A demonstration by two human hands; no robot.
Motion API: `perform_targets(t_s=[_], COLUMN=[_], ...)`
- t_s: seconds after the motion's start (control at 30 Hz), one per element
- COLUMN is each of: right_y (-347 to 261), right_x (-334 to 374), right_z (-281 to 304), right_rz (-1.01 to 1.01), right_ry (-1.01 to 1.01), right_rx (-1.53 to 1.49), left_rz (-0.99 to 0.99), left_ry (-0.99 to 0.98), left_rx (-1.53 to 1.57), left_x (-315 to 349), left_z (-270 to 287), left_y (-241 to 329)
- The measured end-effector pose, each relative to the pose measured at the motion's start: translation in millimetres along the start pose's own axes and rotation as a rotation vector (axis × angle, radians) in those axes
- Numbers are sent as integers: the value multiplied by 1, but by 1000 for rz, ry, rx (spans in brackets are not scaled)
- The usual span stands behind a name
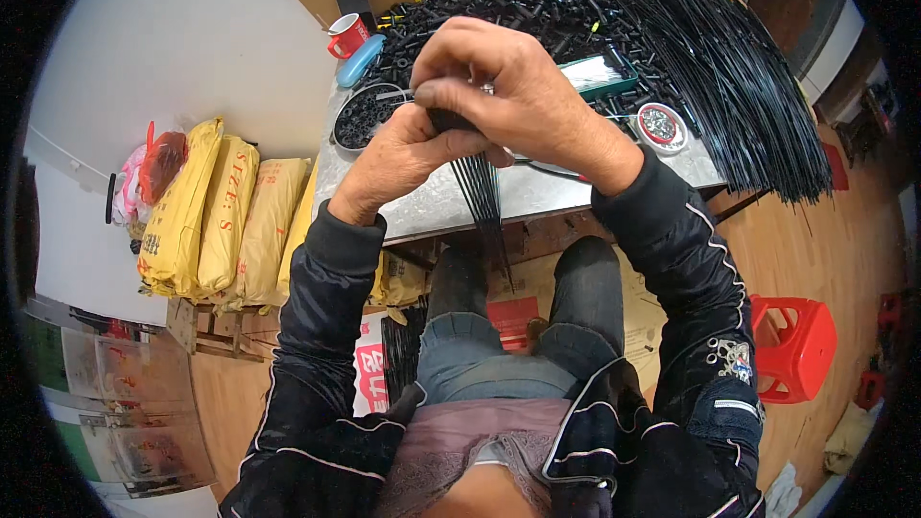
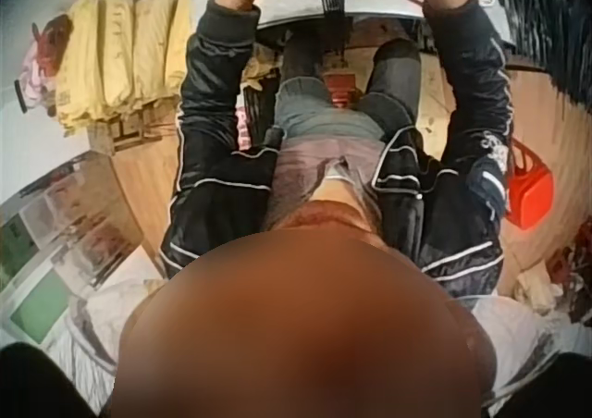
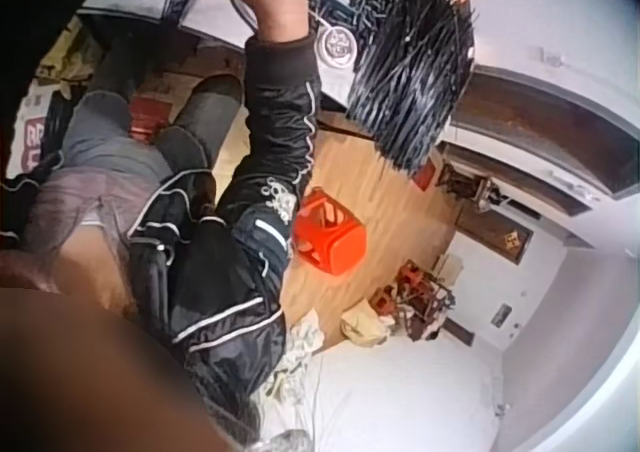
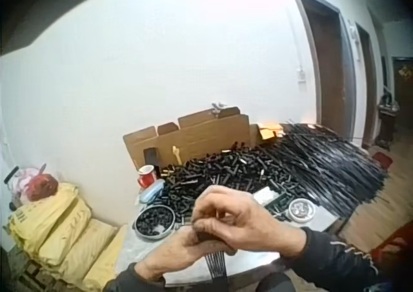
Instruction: Assembling and binding bunches of black cables together with plastic components using pliers.
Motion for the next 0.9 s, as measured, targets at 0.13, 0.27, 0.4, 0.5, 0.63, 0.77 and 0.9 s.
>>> perform_targets(t_s=[0.13, 0.27, 0.4, 0.5, 0.63, 0.77, 0.9], right_y=[-22, -30, -31, -20, 1, 105, 192], right_x=[2, 5, 6, 4, -7, 22, 64], right_z=[-7, -7, -10, -10, 56, 87, 23], right_rz=[231, 316, 297, 80, 3, -415, -563], right_ry=[-79, -66, -41, -87, 190, 356, 58], right_rx=[247, 364, 336, 148, -239, -177, 117], left_rz=[-89, -134, -289, -350, -264, -206, -144], left_ry=[171, 252, 181, 219, 150, 166, 232], left_rx=[-234, -626, -1042, -1026, -938, -1149, -1156], left_x=[3, 25, 37, 36, 38, 38, 40], left_z=[2, -11, -25, -22, -16, -17, -7], left_y=[-6, -52, -82, -80, -93, -102, -109])
Point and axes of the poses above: each hand's wrist, its own x-axis away from the middle knuckle, its own z-axis out of the back of the hand, y = z × x, the point moved 10 cm from there along -x, towards the middle knuckle, and after that the axes turned 4 degrees about y, right-handed, at the moved point
